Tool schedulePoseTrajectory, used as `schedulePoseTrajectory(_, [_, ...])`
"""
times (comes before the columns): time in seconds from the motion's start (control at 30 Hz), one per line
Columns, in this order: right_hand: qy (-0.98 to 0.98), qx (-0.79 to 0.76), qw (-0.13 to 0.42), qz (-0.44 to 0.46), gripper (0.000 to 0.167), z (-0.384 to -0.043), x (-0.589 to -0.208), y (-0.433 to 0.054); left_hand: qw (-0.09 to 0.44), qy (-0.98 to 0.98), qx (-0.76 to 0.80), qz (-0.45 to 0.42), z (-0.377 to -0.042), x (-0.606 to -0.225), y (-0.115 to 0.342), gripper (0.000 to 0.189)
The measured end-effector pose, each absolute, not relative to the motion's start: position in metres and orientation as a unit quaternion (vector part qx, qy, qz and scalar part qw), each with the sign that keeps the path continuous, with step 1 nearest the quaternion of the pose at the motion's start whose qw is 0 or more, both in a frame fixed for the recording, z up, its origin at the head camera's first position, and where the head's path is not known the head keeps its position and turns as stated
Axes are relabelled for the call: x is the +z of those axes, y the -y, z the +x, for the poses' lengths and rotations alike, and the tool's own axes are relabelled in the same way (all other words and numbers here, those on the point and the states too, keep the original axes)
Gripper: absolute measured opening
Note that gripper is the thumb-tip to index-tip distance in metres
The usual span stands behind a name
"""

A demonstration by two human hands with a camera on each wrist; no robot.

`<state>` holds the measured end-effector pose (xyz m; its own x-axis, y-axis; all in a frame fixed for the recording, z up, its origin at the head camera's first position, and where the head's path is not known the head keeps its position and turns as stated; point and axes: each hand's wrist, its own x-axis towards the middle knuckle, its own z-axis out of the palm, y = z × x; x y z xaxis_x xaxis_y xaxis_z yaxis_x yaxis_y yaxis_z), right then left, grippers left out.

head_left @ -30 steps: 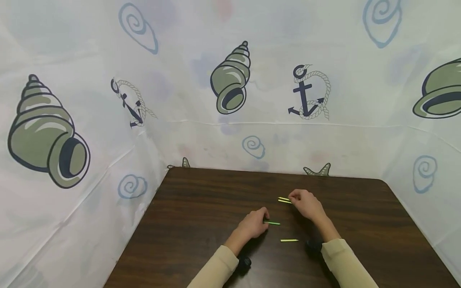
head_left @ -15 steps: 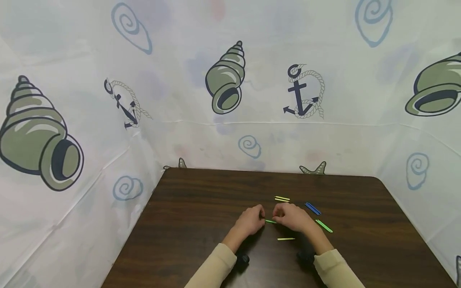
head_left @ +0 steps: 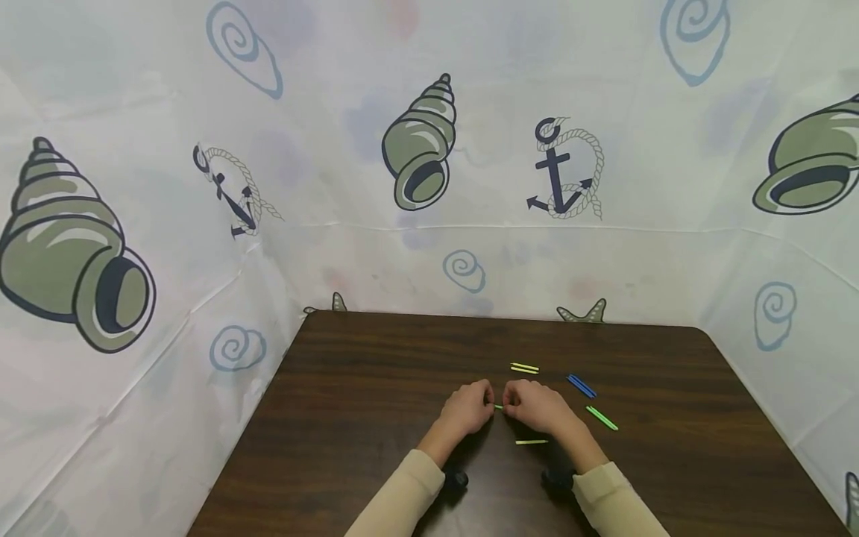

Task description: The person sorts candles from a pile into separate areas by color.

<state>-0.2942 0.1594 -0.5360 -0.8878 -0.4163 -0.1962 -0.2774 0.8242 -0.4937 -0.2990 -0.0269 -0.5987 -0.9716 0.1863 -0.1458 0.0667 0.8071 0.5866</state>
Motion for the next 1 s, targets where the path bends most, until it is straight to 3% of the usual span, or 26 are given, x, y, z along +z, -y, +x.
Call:
schedulePoseTrajectory(0.27, [-0.945, -0.224, 0.153, -0.184, 0.013, -0.295, -0.535, -0.157, 0.095, -0.947, 0.301, 0.063, -0.276, -0.552, 0.024, 0.010])
schedulePoseTrajectory(0.53, [-0.947, -0.223, 0.146, -0.180, 0.013, -0.296, -0.534, -0.160, 0.091, -0.959, 0.263, 0.058, -0.277, -0.558, 0.022, 0.021])
schedulePoseTrajectory(1.0, [-0.916, -0.309, 0.167, -0.192, 0.006, -0.296, -0.532, -0.182, 0.230, -0.909, 0.260, 0.231, -0.261, -0.535, 0.016, 0.021])
